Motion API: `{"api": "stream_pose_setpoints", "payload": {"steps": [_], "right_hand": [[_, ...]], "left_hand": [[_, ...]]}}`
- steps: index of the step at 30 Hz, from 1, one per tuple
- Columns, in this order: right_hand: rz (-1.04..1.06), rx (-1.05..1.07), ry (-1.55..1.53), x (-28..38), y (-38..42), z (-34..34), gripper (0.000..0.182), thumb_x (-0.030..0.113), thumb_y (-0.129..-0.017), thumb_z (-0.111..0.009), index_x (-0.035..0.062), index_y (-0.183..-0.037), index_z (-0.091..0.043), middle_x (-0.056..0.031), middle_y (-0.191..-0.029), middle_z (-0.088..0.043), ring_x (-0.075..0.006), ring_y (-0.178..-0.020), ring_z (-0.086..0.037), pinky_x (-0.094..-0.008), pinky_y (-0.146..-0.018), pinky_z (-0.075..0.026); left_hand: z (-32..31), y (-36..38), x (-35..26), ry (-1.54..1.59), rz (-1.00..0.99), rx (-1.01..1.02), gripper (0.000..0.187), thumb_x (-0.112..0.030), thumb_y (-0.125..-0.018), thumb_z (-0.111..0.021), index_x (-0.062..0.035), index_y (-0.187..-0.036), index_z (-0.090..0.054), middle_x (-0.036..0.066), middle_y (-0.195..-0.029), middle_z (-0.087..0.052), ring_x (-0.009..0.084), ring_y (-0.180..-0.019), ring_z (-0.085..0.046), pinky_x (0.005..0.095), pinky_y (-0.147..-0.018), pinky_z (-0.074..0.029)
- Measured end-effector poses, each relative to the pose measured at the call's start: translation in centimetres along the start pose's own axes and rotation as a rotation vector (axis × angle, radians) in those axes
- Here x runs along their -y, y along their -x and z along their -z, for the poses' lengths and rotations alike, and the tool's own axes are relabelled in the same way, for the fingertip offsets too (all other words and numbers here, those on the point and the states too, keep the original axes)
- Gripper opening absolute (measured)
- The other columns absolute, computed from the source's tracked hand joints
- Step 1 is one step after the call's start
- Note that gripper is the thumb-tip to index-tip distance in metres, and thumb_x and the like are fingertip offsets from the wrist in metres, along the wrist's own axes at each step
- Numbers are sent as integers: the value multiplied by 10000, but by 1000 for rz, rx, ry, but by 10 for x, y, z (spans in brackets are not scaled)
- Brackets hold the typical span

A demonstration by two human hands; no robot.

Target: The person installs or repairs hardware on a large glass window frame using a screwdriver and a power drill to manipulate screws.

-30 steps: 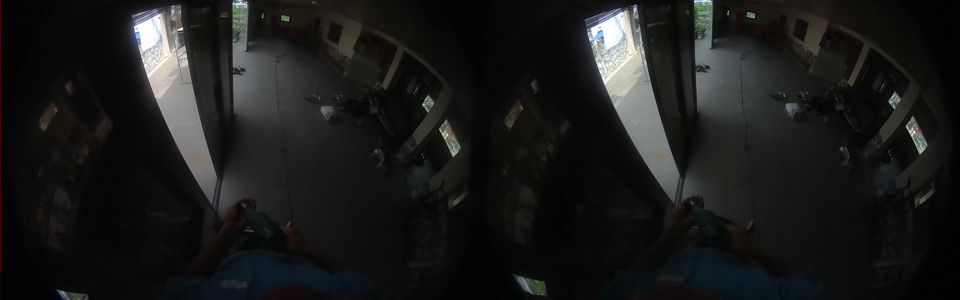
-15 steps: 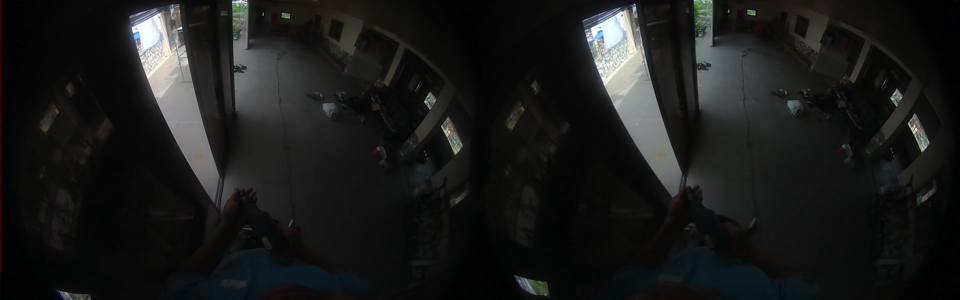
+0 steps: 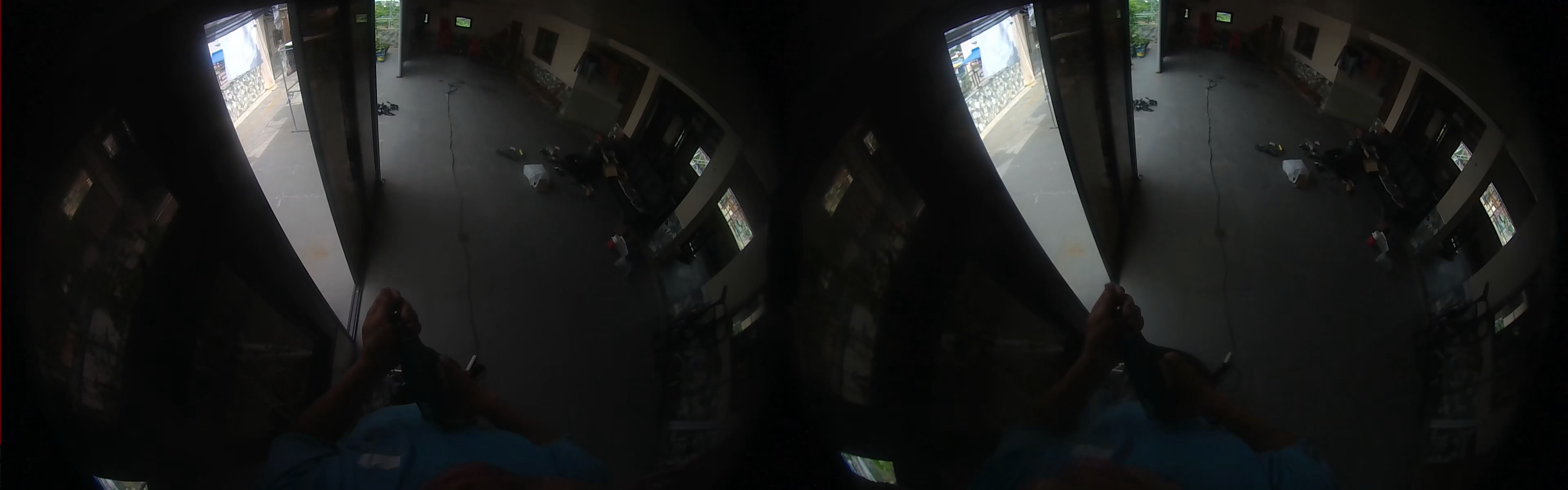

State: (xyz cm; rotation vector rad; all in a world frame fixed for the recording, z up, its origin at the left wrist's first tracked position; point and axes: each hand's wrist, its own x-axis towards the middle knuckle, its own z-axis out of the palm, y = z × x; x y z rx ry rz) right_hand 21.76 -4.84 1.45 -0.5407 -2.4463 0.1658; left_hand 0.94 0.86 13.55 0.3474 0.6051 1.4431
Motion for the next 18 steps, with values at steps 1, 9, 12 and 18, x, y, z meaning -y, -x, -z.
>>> {"api": "stream_pose_setpoints", "payload": {"steps": [1,9,12,18], "right_hand": [[-136,77,-173,0,-1,-1,842,347,-727,-730,-66,-1351,-344,-311,-1295,-426,-472,-1159,-478,-539,-972,-404],[-241,109,-5,-7,7,-25,888,309,-730,-687,-94,-1401,-268,-324,-1357,-373,-485,-1207,-446,-544,-1011,-389],[-241,-23,164,-4,-3,-20,712,203,-802,-660,-67,-1390,-363,-266,-1357,-438,-403,-1186,-485,-497,-910,-457],[-136,-96,-65,-13,-7,-13,735,257,-774,-668,-70,-1357,-364,-285,-1224,-496,-454,-1088,-527,-529,-914,-451]], "left_hand": [[-3,1,-3,1,-1,-2,245,-329,-1029,-420,-114,-915,-452,48,-665,-461,142,-525,-429,275,-474,-388],[-20,3,-6,-93,-121,12,248,-309,-1026,-436,-110,-880,-455,33,-630,-459,132,-505,-438,281,-459,-387],[-23,4,-7,-99,-145,28,251,-318,-1028,-432,-112,-885,-451,41,-647,-475,139,-510,-444,288,-462,-402],[-27,4,-9,-157,-254,80,274,-307,-1052,-359,-92,-905,-444,69,-659,-501,158,-505,-498,282,-456,-440]]}}
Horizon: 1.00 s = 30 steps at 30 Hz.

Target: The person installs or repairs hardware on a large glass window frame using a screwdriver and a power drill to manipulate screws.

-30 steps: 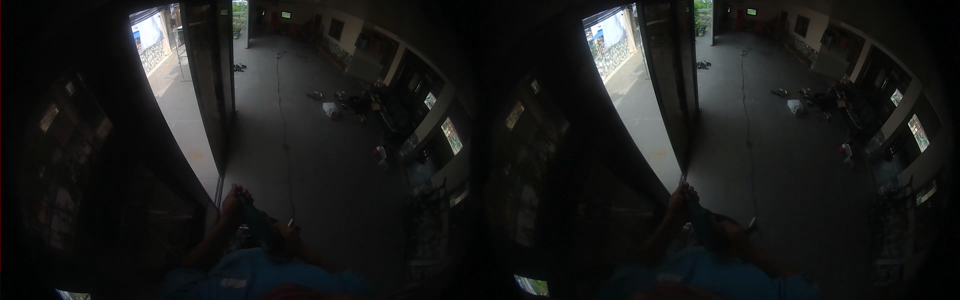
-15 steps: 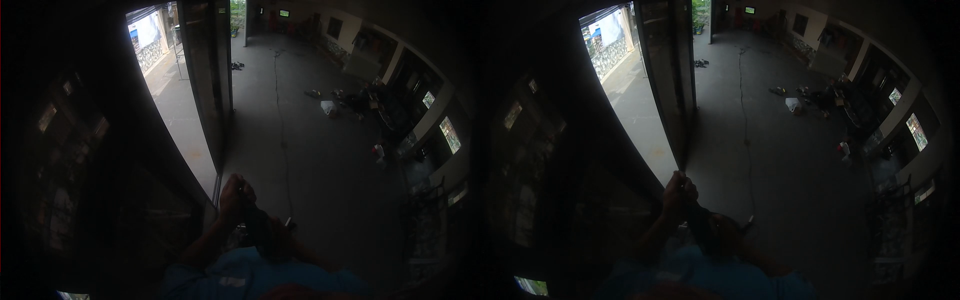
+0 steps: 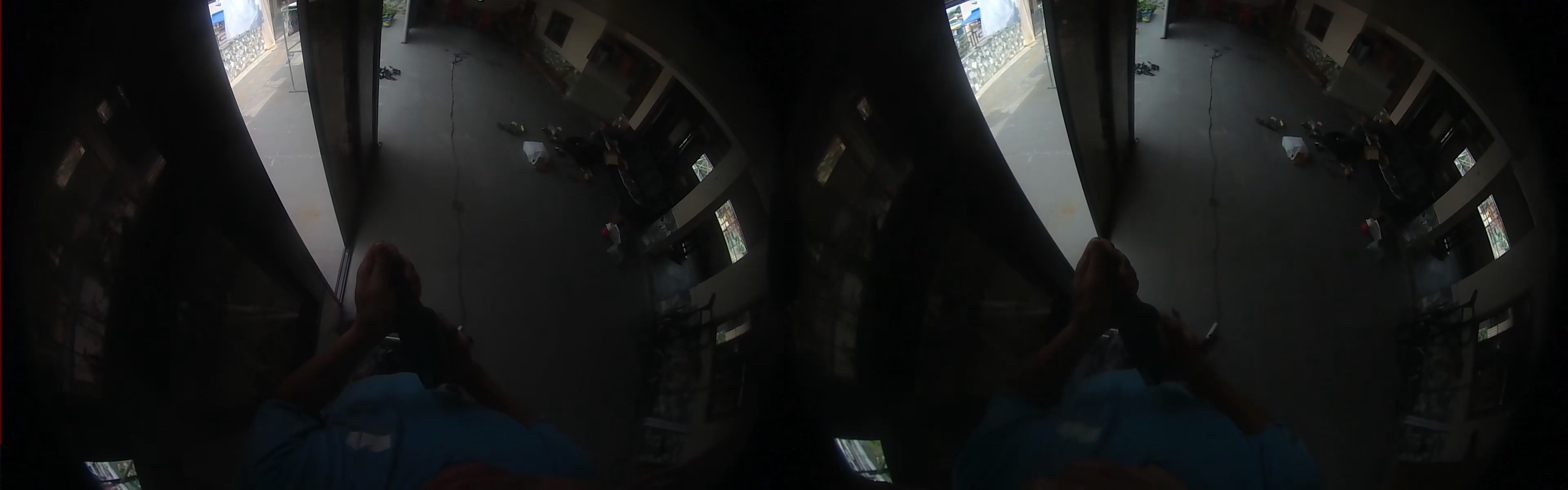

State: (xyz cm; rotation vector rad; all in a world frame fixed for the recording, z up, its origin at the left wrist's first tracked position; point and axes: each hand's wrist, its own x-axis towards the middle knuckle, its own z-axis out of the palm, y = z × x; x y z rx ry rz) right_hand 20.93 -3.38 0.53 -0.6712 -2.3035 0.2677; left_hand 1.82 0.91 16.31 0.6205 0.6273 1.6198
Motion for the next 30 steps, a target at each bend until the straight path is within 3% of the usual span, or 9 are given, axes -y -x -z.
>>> {"api": "stream_pose_setpoints", "payload": {"steps": [6,9,11,12,14,17,22,26,30], "right_hand": [[-139,77,22,20,-39,35,653,284,-730,-706,-16,-1261,-471,-223,-1141,-541,-396,-955,-564,-487,-794,-461],[-187,102,74,25,-43,40,660,284,-715,-728,-12,-1254,-489,-211,-1123,-554,-376,-919,-576,-475,-785,-466],[-139,25,147,30,-53,44,664,274,-713,-736,-14,-1259,-492,-206,-1113,-559,-368,-906,-580,-470,-777,-469],[-71,-44,94,29,-58,47,652,250,-725,-731,-10,-1273,-492,-205,-1117,-559,-366,-920,-583,-466,-778,-472],[-3,-101,28,24,-47,43,641,226,-737,-727,-6,-1287,-492,-203,-1121,-559,-364,-935,-587,-462,-778,-475],[-258,38,-237,14,-20,24,636,192,-759,-716,-2,-1315,-475,-201,-1126,-557,-361,-960,-587,-453,-786,-478],[-138,0,-161,21,-38,19,656,221,-742,-750,-17,-1287,-474,-203,-1117,-556,-355,-965,-586,-453,-794,-479],[-7,-33,-158,39,-67,24,670,230,-723,-767,-31,-1262,-467,-206,-1056,-580,-366,-929,-596,-458,-796,-479],[53,11,-148,31,-77,10,558,196,-801,-635,-33,-1265,-428,-226,-964,-580,-409,-842,-586,-481,-766,-466]], "left_hand": [[-5,8,-14,-215,-107,132,290,-307,-1056,-345,-65,-950,-466,85,-702,-566,148,-555,-566,262,-485,-458],[3,13,-8,37,207,20,283,-339,-1018,-456,-64,-1000,-520,103,-831,-620,214,-798,-653,347,-687,-542],[28,13,12,-52,317,271,263,-317,-950,-601,-64,-1007,-556,101,-893,-642,252,-975,-660,388,-844,-541],[30,11,6,-1,462,206,243,-268,-890,-690,-56,-944,-583,96,-879,-643,267,-1020,-652,408,-894,-527],[34,11,4,-13,501,176,239,-264,-889,-688,-50,-935,-592,92,-871,-642,269,-1039,-644,412,-895,-528],[34,17,2,-14,530,135,230,-257,-884,-687,-42,-916,-609,83,-856,-641,268,-1071,-629,417,-894,-527],[43,28,-6,45,515,50,219,-253,-865,-700,-52,-867,-614,75,-858,-640,262,-1134,-595,388,-858,-531],[58,38,-10,-25,350,8,262,-211,-853,-710,-88,-689,-548,39,-659,-578,147,-734,-640,318,-675,-533],[86,46,-15,113,325,-18,181,-182,-911,-610,-63,-780,-568,54,-704,-569,176,-755,-604,310,-744,-493]]}}
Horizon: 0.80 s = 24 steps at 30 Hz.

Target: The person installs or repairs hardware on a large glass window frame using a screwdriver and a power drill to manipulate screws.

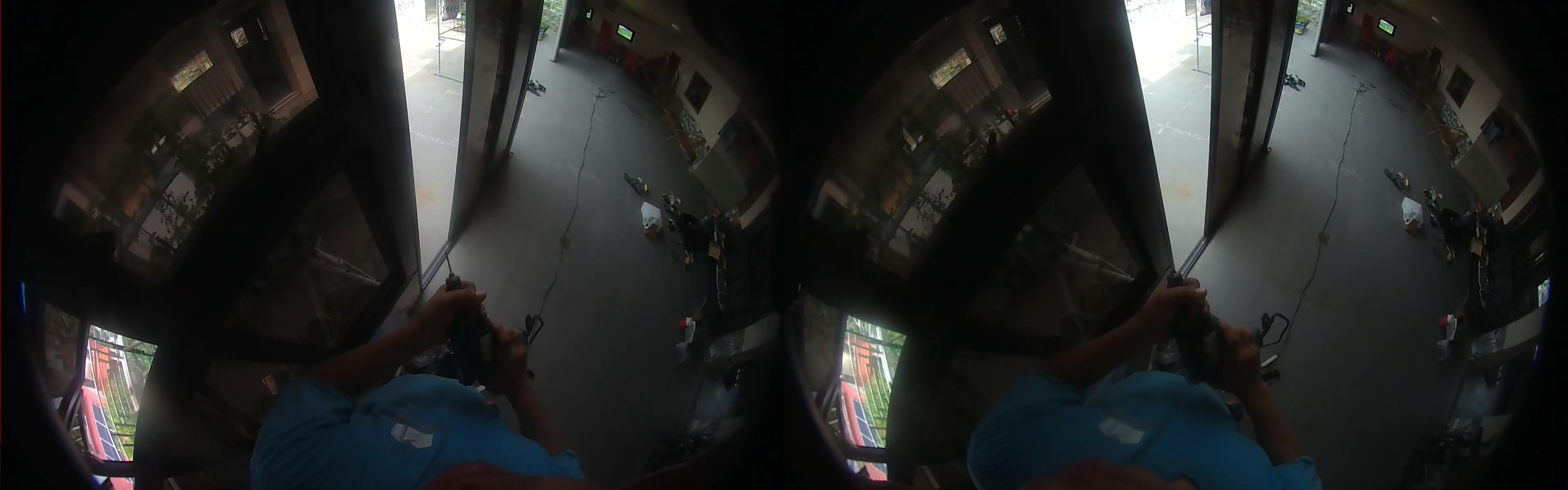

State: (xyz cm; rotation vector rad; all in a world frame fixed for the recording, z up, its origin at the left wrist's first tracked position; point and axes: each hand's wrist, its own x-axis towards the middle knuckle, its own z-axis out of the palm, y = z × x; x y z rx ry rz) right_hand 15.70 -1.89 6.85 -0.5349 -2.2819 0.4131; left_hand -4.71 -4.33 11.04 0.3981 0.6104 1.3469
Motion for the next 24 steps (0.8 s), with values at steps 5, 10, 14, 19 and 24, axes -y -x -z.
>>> {"api": "stream_pose_setpoints", "payload": {"steps": [5,10,14,19,24], "right_hand": [[199,51,-44,1,-29,1,593,186,-754,-674,-41,-1251,-444,-222,-957,-587,-390,-810,-606,-466,-742,-495],[79,196,-326,-2,-16,-18,615,175,-761,-685,-32,-1278,-423,-235,-944,-615,-404,-805,-646,-445,-684,-529],[-51,243,-548,-3,-18,-35,612,187,-740,-719,-29,-1258,-474,-237,-955,-644,-412,-859,-668,-435,-725,-539],[20,292,-538,-11,-21,-60,645,222,-699,-747,-28,-1242,-505,-232,-984,-649,-403,-875,-669,-418,-736,-537],[38,346,-482,-20,-8,-95,636,252,-762,-700,-21,-1283,-459,-235,-978,-614,-417,-878,-643,-440,-724,-510]], "left_hand": [[-5,14,-9,131,-74,-134,216,-234,-937,-569,-59,-810,-577,87,-769,-594,220,-840,-594,355,-793,-491],[10,23,-5,215,-109,-155,269,-296,-946,-549,-62,-819,-585,104,-805,-611,246,-861,-594,396,-837,-486],[29,31,-1,211,-160,-193,287,-307,-947,-552,-64,-798,-591,95,-779,-613,244,-862,-608,388,-831,-493],[43,48,-1,173,-291,-287,314,-334,-926,-594,-76,-748,-610,77,-724,-621,228,-846,-643,360,-816,-508],[43,77,-6,149,-343,-382,360,-339,-947,-549,-51,-742,-614,91,-699,-608,269,-894,-663,379,-832,-509]]}}
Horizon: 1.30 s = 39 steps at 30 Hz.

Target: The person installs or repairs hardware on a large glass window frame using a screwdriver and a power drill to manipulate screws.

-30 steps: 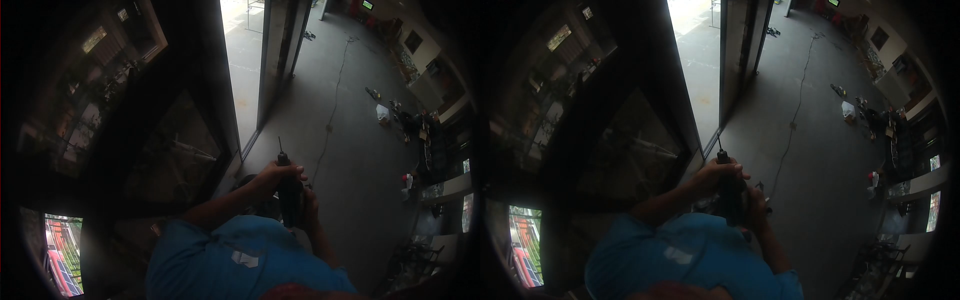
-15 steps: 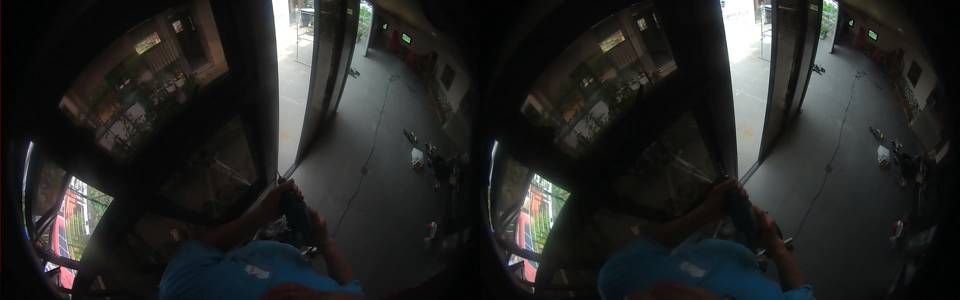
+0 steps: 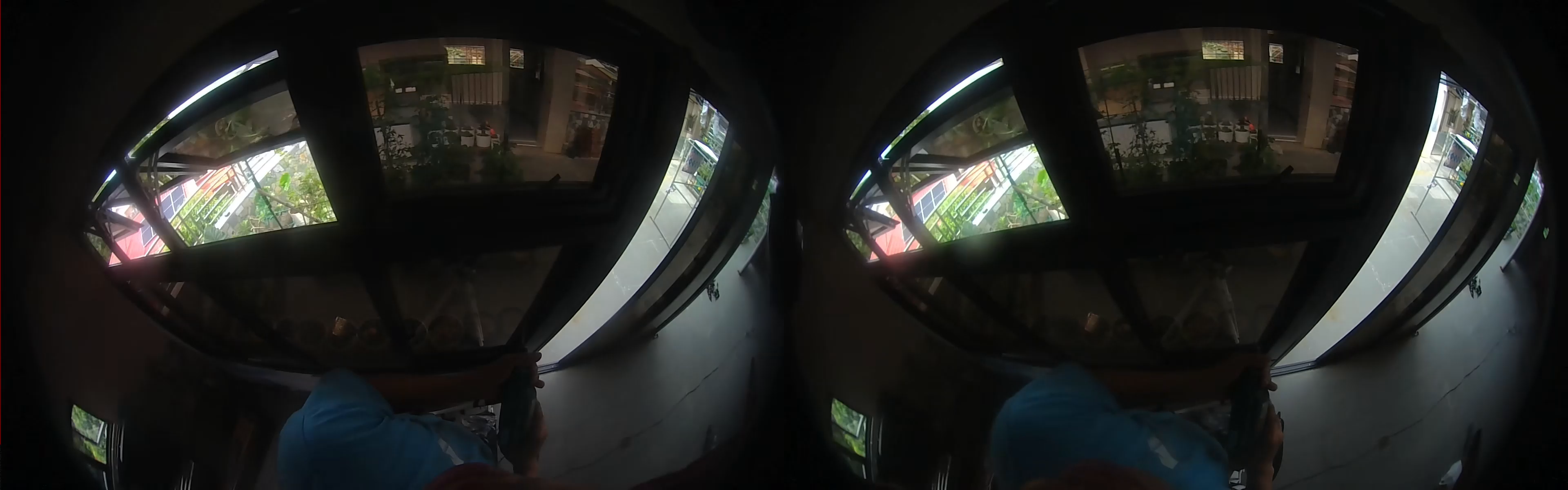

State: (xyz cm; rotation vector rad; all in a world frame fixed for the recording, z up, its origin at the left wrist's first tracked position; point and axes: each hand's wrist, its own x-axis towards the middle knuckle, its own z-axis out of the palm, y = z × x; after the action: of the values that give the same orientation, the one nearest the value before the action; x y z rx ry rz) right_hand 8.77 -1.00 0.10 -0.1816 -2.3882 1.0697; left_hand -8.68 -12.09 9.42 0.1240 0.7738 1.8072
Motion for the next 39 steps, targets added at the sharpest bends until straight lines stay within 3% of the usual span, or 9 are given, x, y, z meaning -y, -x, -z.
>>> {"api": "stream_pose_setpoints", "payload": {"steps": [7,10,13,19,22,26,30,34,39], "right_hand": [[173,49,-114,36,-26,-11,621,231,-785,-672,-29,-1298,-436,-237,-1016,-622,-410,-932,-643,-428,-749,-507],[-39,192,-378,39,-31,-16,589,212,-817,-646,-27,-1304,-417,-217,-1031,-633,-345,-956,-655,-393,-756,-511],[227,135,-241,11,-29,-25,574,227,-842,-641,-19,-1304,-407,-205,-1069,-627,-274,-975,-655,-378,-755,-524],[-292,216,-624,-28,-23,-46,535,261,-868,-648,-10,-1280,-439,-227,-1152,-577,-288,-997,-625,-391,-769,-524],[400,61,346,33,-41,-25,507,236,-860,-603,-31,-1270,-468,-266,-1076,-582,-405,-932,-599,-463,-758,-484],[292,42,191,70,-60,-10,544,196,-865,-605,-81,-1304,-443,-278,-1064,-595,-426,-959,-612,-467,-819,-506],[444,-28,216,95,-96,9,590,162,-827,-650,-46,-1336,-437,-281,-1262,-519,-421,-1096,-584,-480,-895,-504],[268,-107,-137,106,-130,-2,805,220,-694,-780,-6,-1378,-420,-269,-1298,-497,-429,-1152,-549,-497,-922,-492],[264,-191,-522,100,-165,4,865,230,-674,-805,10,-1401,-391,-248,-1242,-542,-402,-1043,-616,-465,-862,-535]], "left_hand": [[18,23,-4,109,-113,-109,326,-335,-937,-567,-63,-764,-616,88,-719,-612,267,-873,-669,373,-792,-528],[16,30,-7,144,-159,-142,269,-302,-931,-587,-66,-807,-616,84,-732,-620,241,-829,-663,357,-758,-536],[21,29,-5,268,-168,-137,205,-256,-930,-594,-65,-858,-610,73,-751,-626,188,-762,-646,322,-711,-536],[7,46,-17,37,-174,-203,165,-220,-922,-605,-55,-927,-608,48,-783,-628,128,-685,-610,280,-617,-512],[28,33,-16,-34,-151,-315,178,-230,-891,-639,-53,-889,-628,38,-735,-621,131,-650,-600,295,-596,-505],[36,25,-39,-122,-109,-228,195,-210,-872,-652,-70,-739,-624,36,-661,-598,136,-604,-591,302,-588,-495],[-32,29,-92,-107,-174,-259,213,-212,-944,-556,-58,-797,-557,48,-662,-529,186,-686,-584,349,-737,-514],[-29,16,-128,26,-201,-101,229,-258,-977,-529,-58,-871,-562,63,-704,-569,228,-750,-618,377,-784,-521],[-47,39,-154,-223,-350,-161,310,-191,-978,-525,38,-1185,-554,147,-1077,-639,251,-1085,-599,364,-974,-468]]}}
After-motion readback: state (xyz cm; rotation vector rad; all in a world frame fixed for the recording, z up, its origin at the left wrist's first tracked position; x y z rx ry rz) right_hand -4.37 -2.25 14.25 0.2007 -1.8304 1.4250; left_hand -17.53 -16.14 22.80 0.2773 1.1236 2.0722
